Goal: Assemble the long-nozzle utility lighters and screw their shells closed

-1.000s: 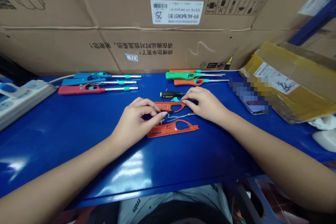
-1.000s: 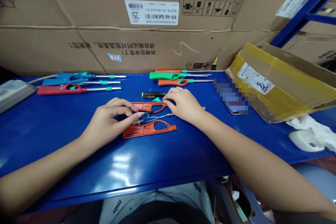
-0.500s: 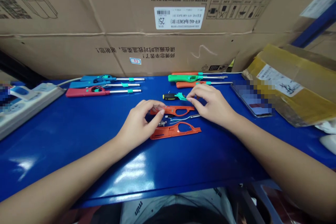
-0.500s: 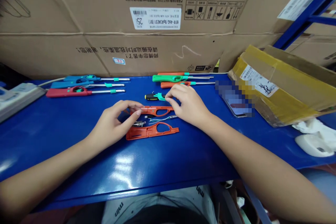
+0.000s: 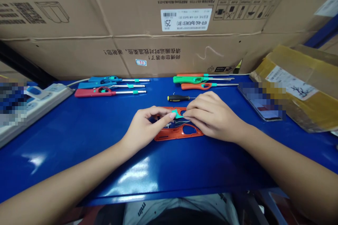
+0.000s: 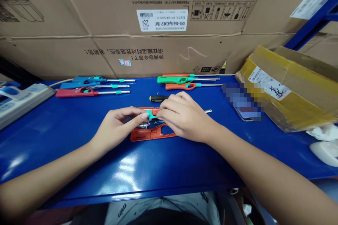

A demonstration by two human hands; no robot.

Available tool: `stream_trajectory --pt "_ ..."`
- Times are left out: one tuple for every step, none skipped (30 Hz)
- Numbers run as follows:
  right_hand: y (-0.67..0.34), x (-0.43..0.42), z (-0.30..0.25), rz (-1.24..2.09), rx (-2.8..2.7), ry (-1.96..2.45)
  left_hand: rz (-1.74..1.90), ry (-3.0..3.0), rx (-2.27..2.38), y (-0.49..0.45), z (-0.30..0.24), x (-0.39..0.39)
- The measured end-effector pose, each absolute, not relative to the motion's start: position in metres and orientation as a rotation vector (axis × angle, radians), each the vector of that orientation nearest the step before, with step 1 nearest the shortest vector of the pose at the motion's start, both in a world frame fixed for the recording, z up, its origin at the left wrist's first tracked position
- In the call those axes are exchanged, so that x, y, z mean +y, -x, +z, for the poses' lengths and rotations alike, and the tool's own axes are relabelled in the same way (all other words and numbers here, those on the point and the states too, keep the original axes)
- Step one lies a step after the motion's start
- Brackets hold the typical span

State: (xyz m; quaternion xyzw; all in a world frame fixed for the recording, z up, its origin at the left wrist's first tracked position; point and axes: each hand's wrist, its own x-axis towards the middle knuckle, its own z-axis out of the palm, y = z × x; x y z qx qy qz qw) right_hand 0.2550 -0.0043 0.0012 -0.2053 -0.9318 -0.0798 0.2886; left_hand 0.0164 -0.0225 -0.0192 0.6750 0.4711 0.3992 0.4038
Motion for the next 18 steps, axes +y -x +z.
stream_trajectory --pt "-0.254 -0.006 0.002 -0.169 -2.504 0.560 1.005 -1.685 1.181 -0.016 -0.020 -0.022" --pt "-0.253 -0.008 0.002 -0.100 -2.510 0.594 1.005 -1.677 1.170 -0.016 -0.020 -0.022" --pt "-0.252 -0.010 0.003 0.000 -2.499 0.650 1.007 -1.679 1.160 -0.016 -0.021 -0.022" --pt "-0.250 -0.012 0.003 0.132 -2.467 0.720 1.015 -1.690 1.154 -0.016 -0.021 -0.023" --pt "-0.248 -0.014 0.003 0.290 -2.411 0.795 1.024 -1.708 1.151 -0.016 -0.022 -0.023" --pt "-0.246 -0.016 0.004 0.462 -2.337 0.859 1.039 -1.733 1.148 -0.016 -0.022 -0.023" --pt "-0.244 -0.017 0.004 0.631 -2.256 0.910 1.056 -1.766 1.144 -0.017 -0.022 -0.024" --pt "-0.242 -0.018 0.004 0.788 -2.182 0.946 1.075 -1.801 1.136 -0.017 -0.021 -0.025" --pt "-0.240 -0.019 0.005 0.922 -2.119 0.972 1.095 -1.830 1.129 -0.018 -0.021 -0.025" --pt "-0.239 -0.018 0.005 1.030 -2.070 0.994 1.108 -1.853 1.123 -0.018 -0.021 -0.026" --pt "-0.238 -0.018 0.005 1.118 -2.035 1.014 1.114 -1.867 1.119 -0.019 -0.021 -0.027" --pt "-0.238 -0.017 0.005 1.195 -2.009 1.030 1.113 -1.873 1.114 -0.020 -0.021 -0.027" --pt "-0.238 -0.016 0.005 1.262 -1.984 1.039 1.105 -1.873 1.108 -0.020 -0.022 -0.028" --pt "-0.239 -0.015 0.004 1.326 -1.958 1.039 1.095 -1.871 1.102 -0.021 -0.022 -0.028" --pt "-0.239 -0.014 0.004 1.385 -1.929 1.033 1.083 -1.873 1.095 -0.021 -0.023 -0.028" --pt "-0.239 -0.014 0.004 1.439 -1.903 1.023 1.073 -1.882 1.088 -0.022 -0.023 -0.028" --pt "-0.239 -0.013 0.003 1.481 -1.882 1.015 1.064 -1.901 1.082 -0.022 -0.023 -0.028" --pt "-0.240 -0.012 0.003 1.508 -1.871 1.012 1.052 -1.933 1.074 -0.022 -0.023 -0.028"
